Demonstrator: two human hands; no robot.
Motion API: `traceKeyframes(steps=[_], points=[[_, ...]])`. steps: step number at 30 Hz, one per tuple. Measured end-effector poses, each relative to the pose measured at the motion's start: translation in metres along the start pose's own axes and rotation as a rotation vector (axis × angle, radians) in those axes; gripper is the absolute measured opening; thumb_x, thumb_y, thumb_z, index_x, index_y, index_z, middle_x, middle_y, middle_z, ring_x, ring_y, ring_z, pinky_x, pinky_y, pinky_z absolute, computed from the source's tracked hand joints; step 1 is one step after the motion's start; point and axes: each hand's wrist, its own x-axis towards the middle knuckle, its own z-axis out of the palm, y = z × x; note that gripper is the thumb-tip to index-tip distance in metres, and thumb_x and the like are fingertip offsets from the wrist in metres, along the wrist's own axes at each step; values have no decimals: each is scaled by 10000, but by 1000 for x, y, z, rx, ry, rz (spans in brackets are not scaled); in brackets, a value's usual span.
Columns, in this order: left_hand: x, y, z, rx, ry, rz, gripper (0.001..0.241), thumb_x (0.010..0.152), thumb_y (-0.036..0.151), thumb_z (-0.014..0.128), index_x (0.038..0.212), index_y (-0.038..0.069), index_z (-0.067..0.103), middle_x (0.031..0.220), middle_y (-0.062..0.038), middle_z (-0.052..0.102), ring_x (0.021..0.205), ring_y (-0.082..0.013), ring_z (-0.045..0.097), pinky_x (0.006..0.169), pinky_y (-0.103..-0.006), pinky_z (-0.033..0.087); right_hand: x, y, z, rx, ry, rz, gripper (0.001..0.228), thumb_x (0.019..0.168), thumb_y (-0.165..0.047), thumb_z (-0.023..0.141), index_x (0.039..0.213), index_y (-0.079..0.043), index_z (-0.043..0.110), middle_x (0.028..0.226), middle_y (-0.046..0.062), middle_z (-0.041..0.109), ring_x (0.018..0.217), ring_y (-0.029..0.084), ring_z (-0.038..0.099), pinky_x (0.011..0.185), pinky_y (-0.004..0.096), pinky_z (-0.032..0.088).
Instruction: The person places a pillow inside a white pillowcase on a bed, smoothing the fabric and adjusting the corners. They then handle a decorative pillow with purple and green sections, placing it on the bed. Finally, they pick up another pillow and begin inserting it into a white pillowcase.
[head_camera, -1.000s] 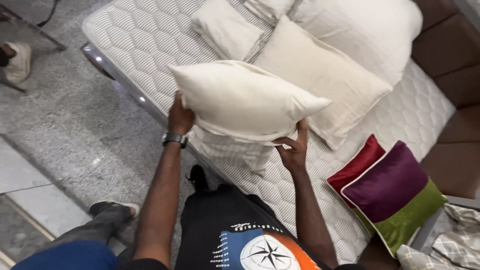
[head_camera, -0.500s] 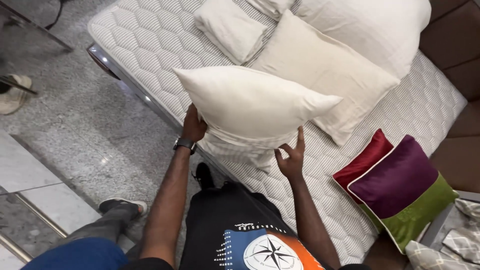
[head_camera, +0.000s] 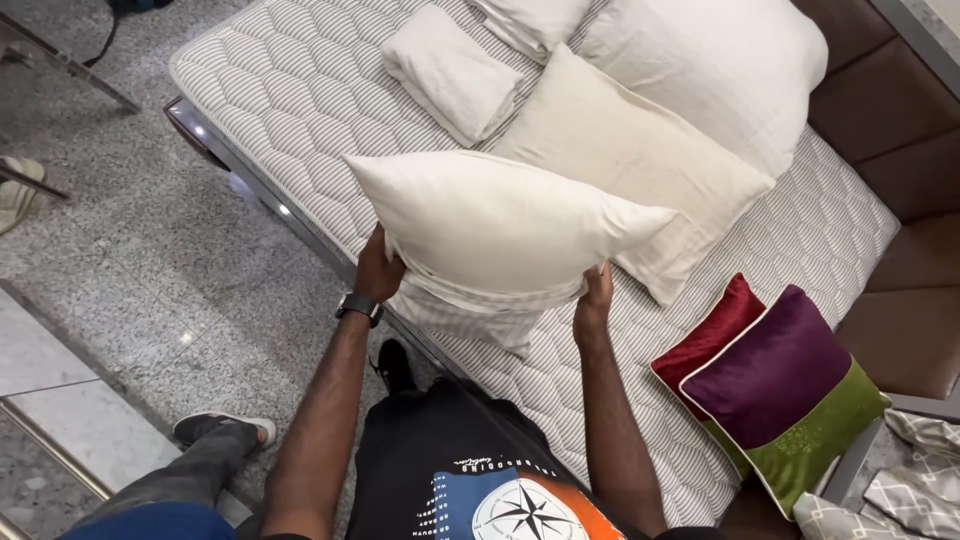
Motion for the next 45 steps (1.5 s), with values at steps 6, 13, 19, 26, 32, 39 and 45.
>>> traceKeyframes(steps=[6,13,19,26,32,39,45], points=[[-9,-65,29,-58,57,201,894,908,111,666,1645,112,159,1576,-251,451,1438,-413,466,1111,-572,445,8,29,-15,-117,31,29,421,1045,-353,590,1222,28,627,1112,60,701,1016,164,627,939,349,498],[-24,-84,86,-477,-58,-25,871,1065,365,549,1676,125,-24,1676,-298,309,1482,-425,459,1118,-552,526,3,35,-14,-397,96,-240,334,1080,-257,556,884,9,604,745,-38,629,680,52,515,577,266,428],[-36,65,62,-591,-22,-239,1104,890,356,573,1612,282,-258,1629,-212,93,1433,-392,356,955,-565,561,-24,-41,43,-279,209,-316,311,1051,-120,587,768,-8,524,612,-45,484,524,75,385,483,258,278],[-13,-57,80,-729,25,-436,618,1052,396,594,1530,94,346,1301,-141,597,1052,-266,631,726,-393,552,-25,-83,126,-781,-297,-291,257,969,-268,727,1015,-27,652,874,99,675,747,209,628,627,355,502],[-27,-205,71,-482,311,-618,456,932,231,649,1356,97,548,1098,-58,670,855,-166,641,652,-358,557,-20,5,64,-828,-549,-199,408,972,-361,712,1272,-86,687,1306,119,697,1185,294,662,927,401,545],[-45,-195,62,77,278,-284,394,950,222,756,1282,56,624,1207,-123,684,1055,-225,670,883,-395,562,-25,60,-5,-1058,-406,-9,372,954,-335,714,1242,-101,699,1374,120,656,1287,317,598,1066,435,480],[-44,-61,72,451,-29,-260,483,878,298,764,1303,110,629,1450,-149,527,1198,-306,620,951,-457,574,-17,84,-5,-1138,-423,-50,374,956,-294,722,1279,-111,679,1447,123,595,1341,329,539,1088,472,451]])
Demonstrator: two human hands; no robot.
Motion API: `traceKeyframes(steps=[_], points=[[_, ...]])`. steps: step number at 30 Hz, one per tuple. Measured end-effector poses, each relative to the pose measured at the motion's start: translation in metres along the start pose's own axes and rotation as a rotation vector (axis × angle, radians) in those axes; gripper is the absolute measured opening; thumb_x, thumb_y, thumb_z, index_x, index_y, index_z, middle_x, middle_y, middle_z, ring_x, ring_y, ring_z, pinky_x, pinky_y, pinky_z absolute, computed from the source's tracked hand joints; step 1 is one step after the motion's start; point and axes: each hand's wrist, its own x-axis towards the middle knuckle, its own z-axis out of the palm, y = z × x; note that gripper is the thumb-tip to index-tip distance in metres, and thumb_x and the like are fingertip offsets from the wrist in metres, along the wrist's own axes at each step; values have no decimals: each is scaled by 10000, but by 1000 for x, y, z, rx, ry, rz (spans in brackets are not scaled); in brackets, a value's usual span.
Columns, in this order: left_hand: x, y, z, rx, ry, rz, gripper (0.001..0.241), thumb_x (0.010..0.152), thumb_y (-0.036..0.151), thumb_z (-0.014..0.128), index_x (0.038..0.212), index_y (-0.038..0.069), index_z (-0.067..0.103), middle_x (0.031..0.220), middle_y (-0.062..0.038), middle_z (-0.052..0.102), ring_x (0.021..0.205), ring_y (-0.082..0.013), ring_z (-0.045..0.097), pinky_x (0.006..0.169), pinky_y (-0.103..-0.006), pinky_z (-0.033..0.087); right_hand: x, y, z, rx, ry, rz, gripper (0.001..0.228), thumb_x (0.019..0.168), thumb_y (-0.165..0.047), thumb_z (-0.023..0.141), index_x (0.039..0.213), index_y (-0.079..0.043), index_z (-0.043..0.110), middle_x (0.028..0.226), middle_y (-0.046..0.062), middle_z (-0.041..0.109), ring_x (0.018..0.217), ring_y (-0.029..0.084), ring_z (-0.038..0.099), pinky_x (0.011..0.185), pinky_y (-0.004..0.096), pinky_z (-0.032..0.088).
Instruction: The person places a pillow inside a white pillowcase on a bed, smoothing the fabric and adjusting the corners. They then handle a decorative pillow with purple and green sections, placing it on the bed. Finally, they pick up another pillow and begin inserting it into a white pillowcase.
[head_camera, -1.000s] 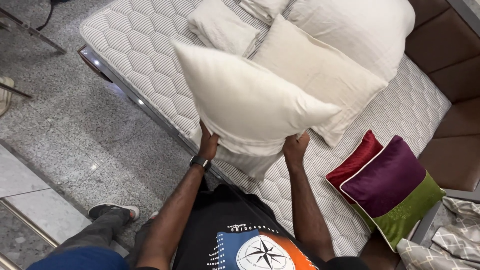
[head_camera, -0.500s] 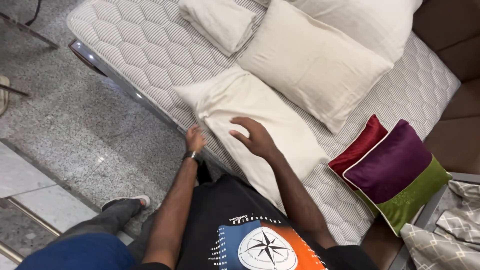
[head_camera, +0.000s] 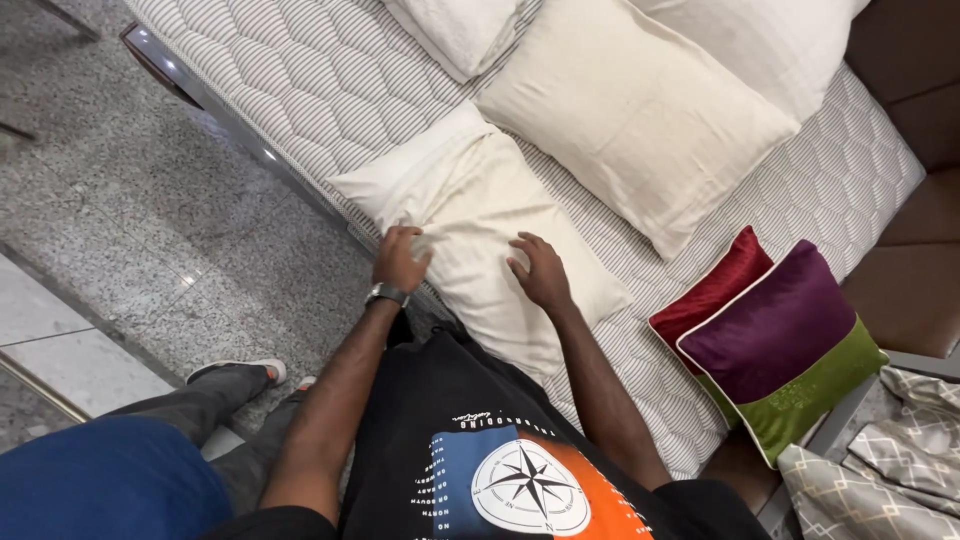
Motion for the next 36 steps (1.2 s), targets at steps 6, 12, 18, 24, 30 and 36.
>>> traceKeyframes(steps=[6,12,18,24,30,36], points=[[6,17,19,384,41,162,584,800,363,838,1278,103,629,1401,-204,492,1265,-395,523,943,-520,516,40,-3,17,-119,87,-119,523,897,-215,727,1398,-135,598,1533,133,518,1388,324,492,1060,523,423],[28,-10,65,484,114,308,150,928,267,735,958,119,735,1224,-123,573,1177,-356,554,890,-521,519,79,22,38,-269,147,-188,266,901,-193,734,1166,-174,714,1524,141,521,1416,322,474,1094,556,397],[-1,-9,72,348,-63,435,71,846,179,717,868,113,732,1080,-77,607,1072,-336,570,897,-501,505,47,21,24,-189,153,-126,98,886,-192,730,970,-149,756,1489,134,548,1416,312,448,1094,585,330],[-15,-5,78,315,-245,484,75,842,177,731,871,108,730,1032,-59,641,1054,-322,584,884,-469,517,8,42,18,-178,174,-46,114,864,-210,746,974,-191,764,1492,126,538,1412,314,444,1081,575,318],[-18,8,82,342,-476,507,99,876,194,723,887,97,741,1058,-74,673,1039,-324,587,920,-453,508,-23,40,3,-154,163,11,125,860,-232,765,982,-201,763,1497,128,527,1417,315,444,1072,542,357],[-5,-20,89,361,-537,524,105,881,165,686,940,106,749,1077,-91,673,1050,-330,583,944,-458,491,-33,53,17,-183,92,70,96,857,-263,791,940,-215,794,1514,138,497,1410,337,433,1062,553,381]])
